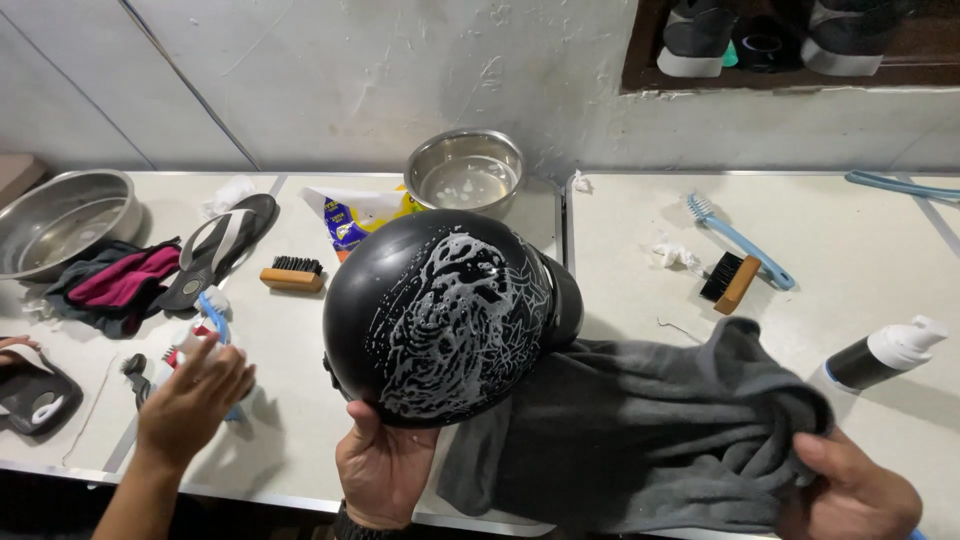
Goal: Cleaning a black motorcycle helmet by applying foam cleaner and scrubbing with a brush.
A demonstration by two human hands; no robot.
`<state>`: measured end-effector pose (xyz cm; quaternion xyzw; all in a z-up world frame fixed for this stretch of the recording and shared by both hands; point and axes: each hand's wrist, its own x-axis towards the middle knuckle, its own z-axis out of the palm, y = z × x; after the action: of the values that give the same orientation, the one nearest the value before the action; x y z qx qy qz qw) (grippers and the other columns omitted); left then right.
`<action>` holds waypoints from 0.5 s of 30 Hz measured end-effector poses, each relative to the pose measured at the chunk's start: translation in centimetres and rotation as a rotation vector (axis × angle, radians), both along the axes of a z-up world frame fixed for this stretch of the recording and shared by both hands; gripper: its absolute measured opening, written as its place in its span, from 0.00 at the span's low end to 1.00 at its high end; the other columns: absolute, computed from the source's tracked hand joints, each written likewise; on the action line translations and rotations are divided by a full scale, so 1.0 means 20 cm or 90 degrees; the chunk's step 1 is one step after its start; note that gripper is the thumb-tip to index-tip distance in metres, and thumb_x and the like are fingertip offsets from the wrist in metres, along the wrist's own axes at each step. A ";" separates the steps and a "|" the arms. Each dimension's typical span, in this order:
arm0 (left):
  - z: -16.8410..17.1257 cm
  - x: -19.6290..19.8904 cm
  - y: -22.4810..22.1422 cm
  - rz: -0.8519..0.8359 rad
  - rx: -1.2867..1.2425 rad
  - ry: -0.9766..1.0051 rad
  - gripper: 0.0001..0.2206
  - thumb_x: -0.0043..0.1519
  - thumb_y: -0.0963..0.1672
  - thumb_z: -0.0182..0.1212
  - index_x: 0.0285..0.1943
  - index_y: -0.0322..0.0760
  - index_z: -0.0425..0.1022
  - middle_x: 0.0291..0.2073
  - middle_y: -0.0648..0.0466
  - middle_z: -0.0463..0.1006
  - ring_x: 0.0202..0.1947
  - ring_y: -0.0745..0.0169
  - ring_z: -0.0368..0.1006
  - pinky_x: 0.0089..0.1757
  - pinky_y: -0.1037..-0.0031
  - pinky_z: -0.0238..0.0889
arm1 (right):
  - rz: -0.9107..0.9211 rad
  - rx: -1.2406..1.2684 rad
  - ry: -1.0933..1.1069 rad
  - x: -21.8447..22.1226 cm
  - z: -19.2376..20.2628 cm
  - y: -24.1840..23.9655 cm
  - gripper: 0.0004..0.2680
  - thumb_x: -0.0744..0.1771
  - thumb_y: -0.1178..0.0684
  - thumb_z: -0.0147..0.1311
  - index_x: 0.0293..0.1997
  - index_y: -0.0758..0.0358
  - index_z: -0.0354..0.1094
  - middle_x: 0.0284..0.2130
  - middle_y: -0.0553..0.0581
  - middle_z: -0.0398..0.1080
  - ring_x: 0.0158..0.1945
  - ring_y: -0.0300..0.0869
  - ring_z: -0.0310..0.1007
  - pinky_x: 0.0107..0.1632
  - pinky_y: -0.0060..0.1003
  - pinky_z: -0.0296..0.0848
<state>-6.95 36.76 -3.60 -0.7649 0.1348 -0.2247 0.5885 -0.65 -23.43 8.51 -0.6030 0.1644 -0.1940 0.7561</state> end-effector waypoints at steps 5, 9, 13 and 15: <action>-0.22 0.04 0.05 -0.202 -0.154 0.095 0.14 0.65 0.41 0.58 0.59 0.32 0.77 0.49 0.45 0.79 0.54 0.48 0.72 0.68 0.45 0.58 | 0.312 0.456 -0.328 0.10 -0.10 0.02 0.22 0.62 0.57 0.45 0.64 0.45 0.67 0.70 0.66 0.60 0.76 0.57 0.57 0.81 0.59 0.47; -0.29 -0.03 0.18 -0.124 -0.106 0.180 0.29 0.57 0.36 0.68 0.69 0.41 0.68 0.64 0.45 0.73 0.63 0.47 0.66 0.69 0.40 0.54 | 0.510 0.530 -0.337 0.25 0.05 0.27 0.25 0.66 0.63 0.52 0.73 0.79 0.50 0.67 0.79 0.59 0.68 0.67 0.60 0.71 0.60 0.58; -0.24 -0.21 0.36 -0.159 -0.312 -0.137 0.17 0.65 0.41 0.70 0.59 0.38 0.68 0.60 0.49 0.67 0.64 0.43 0.68 0.65 0.57 0.69 | 0.621 -0.033 -0.268 0.33 0.10 0.47 0.19 0.70 0.51 0.42 0.69 0.66 0.59 0.53 0.61 0.71 0.54 0.48 0.71 0.54 0.40 0.73; -0.32 -0.25 0.61 -0.100 -0.381 -0.181 0.05 0.63 0.40 0.70 0.40 0.33 0.78 0.42 0.45 0.81 0.52 0.43 0.80 0.64 0.54 0.76 | 0.638 -0.122 -0.224 0.29 0.17 0.52 0.18 0.69 0.49 0.44 0.66 0.65 0.64 0.51 0.61 0.75 0.54 0.49 0.75 0.53 0.38 0.76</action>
<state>-11.99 48.97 -10.02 -0.8521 0.0381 -0.4029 0.3318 5.07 -12.95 11.95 -0.6322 -0.2911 0.0782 0.7137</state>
